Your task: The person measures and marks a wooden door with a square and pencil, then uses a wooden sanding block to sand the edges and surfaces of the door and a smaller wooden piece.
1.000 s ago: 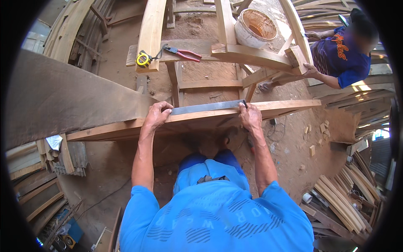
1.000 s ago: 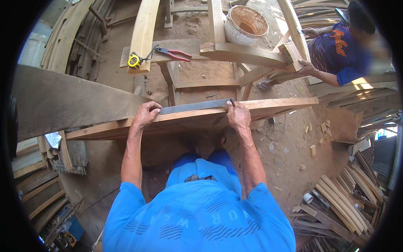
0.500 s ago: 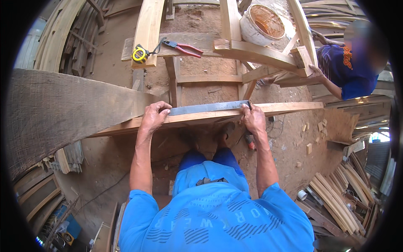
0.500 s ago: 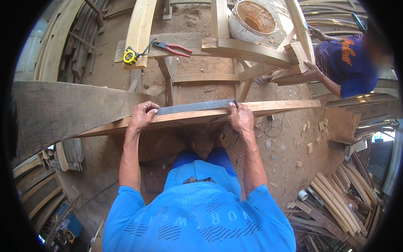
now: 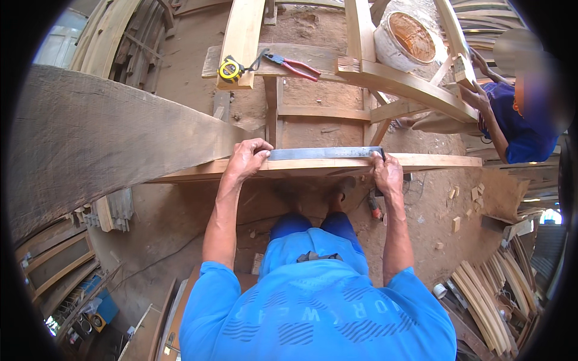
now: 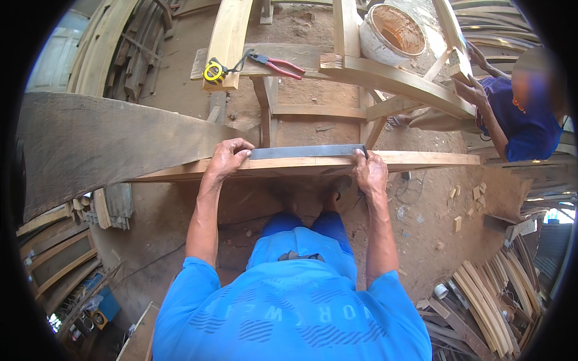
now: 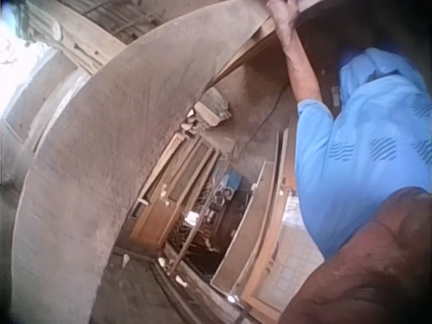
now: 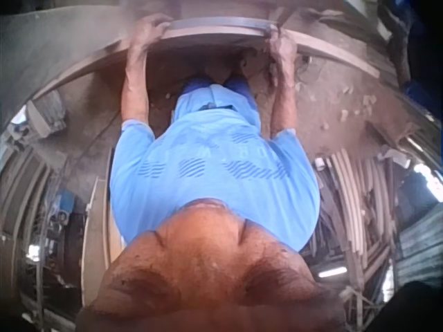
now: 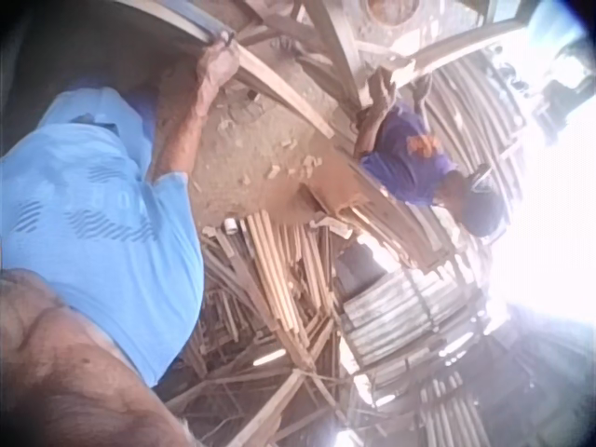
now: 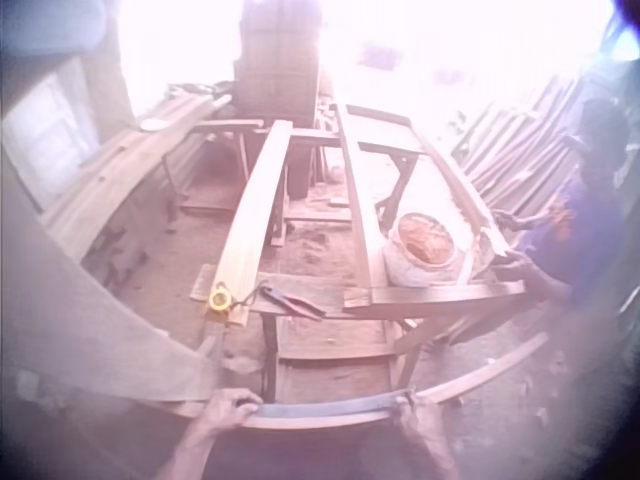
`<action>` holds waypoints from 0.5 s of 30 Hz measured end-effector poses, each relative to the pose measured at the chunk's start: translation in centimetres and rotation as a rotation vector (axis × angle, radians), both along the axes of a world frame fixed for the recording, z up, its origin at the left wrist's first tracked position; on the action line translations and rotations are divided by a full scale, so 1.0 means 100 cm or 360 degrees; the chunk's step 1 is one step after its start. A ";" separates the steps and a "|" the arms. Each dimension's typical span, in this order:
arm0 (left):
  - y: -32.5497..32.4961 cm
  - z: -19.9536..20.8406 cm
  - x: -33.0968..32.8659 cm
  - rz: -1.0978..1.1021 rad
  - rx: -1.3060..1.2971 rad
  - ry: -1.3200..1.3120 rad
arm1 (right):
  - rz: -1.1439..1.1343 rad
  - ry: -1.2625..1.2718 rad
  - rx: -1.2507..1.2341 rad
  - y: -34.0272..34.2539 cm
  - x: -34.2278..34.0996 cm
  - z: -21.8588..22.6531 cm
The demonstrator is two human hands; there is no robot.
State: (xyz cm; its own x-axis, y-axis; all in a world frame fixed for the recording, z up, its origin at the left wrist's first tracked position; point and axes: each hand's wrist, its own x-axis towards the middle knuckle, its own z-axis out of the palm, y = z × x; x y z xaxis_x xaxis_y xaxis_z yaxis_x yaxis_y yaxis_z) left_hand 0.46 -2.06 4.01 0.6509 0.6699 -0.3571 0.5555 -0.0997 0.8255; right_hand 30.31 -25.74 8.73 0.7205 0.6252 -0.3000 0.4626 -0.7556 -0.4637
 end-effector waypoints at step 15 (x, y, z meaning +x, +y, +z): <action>-0.001 -0.003 0.000 -0.0028 0.0027 -0.0016 | -0.0039 -0.0116 0.0129 -0.006 -0.010 -0.005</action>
State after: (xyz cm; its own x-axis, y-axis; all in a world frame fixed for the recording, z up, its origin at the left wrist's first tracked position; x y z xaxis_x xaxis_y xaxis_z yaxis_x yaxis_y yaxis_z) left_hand 0.50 -2.16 3.69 0.6664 0.6641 -0.3391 0.5450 -0.1235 0.8293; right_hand 29.26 -26.36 8.28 0.7538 0.6274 -0.1954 0.4792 -0.7283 -0.4898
